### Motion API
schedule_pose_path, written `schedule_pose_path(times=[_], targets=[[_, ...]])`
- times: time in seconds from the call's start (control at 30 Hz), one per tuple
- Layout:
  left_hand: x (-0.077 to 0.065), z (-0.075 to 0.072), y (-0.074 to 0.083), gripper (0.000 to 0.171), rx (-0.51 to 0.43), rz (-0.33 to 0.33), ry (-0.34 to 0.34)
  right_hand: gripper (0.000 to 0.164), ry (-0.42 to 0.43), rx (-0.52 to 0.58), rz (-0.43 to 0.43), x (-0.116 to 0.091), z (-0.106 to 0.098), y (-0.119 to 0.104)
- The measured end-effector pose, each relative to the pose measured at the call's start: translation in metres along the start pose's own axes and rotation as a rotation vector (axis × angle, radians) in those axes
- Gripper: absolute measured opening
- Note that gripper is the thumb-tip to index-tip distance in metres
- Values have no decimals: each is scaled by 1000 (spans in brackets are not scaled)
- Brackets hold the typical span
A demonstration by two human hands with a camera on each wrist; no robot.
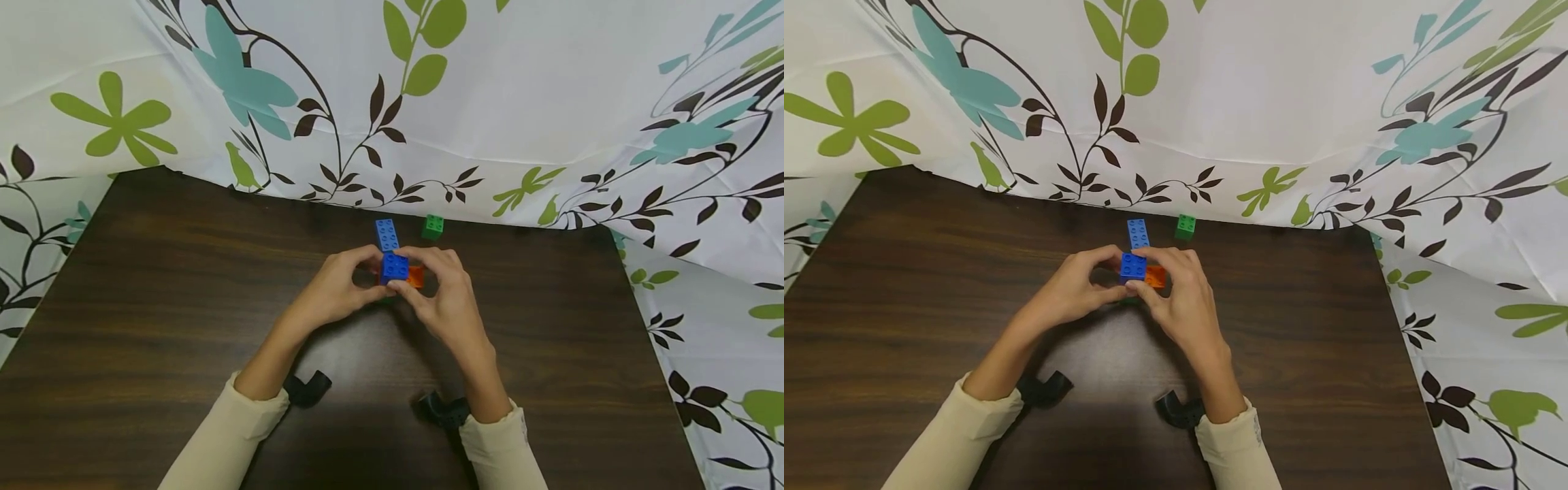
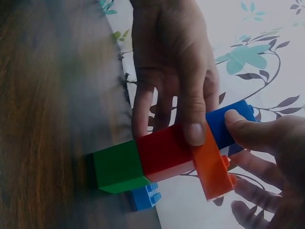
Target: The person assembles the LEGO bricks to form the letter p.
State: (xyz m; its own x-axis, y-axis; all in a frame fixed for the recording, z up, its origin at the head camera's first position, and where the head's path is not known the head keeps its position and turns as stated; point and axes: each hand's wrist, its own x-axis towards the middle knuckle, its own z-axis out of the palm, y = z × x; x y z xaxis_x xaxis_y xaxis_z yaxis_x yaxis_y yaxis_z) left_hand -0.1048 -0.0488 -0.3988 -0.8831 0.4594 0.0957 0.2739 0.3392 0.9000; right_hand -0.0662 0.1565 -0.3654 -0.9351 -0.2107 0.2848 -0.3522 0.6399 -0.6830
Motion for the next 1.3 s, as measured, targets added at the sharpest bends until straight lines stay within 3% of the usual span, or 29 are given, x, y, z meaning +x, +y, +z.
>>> schedule_pose_path(times=[0.4, 0.57, 0.87, 1.3], targets=[[-1, -2, 0, 31, -9, -32, -27, 60, -168, 96, 20, 0, -19, 10], [-1, -2, 0, 32, -8, -50, -27, 60, -187, 115, 45, 0, -29, 17], [0, -2, 2, 35, 0, -64, -37, 49, -110, 74, 159, 3, -44, 37], [0, -1, 0, 35, -1, -60, -46, 50, -36, 39, 268, 11, -34, 71]])
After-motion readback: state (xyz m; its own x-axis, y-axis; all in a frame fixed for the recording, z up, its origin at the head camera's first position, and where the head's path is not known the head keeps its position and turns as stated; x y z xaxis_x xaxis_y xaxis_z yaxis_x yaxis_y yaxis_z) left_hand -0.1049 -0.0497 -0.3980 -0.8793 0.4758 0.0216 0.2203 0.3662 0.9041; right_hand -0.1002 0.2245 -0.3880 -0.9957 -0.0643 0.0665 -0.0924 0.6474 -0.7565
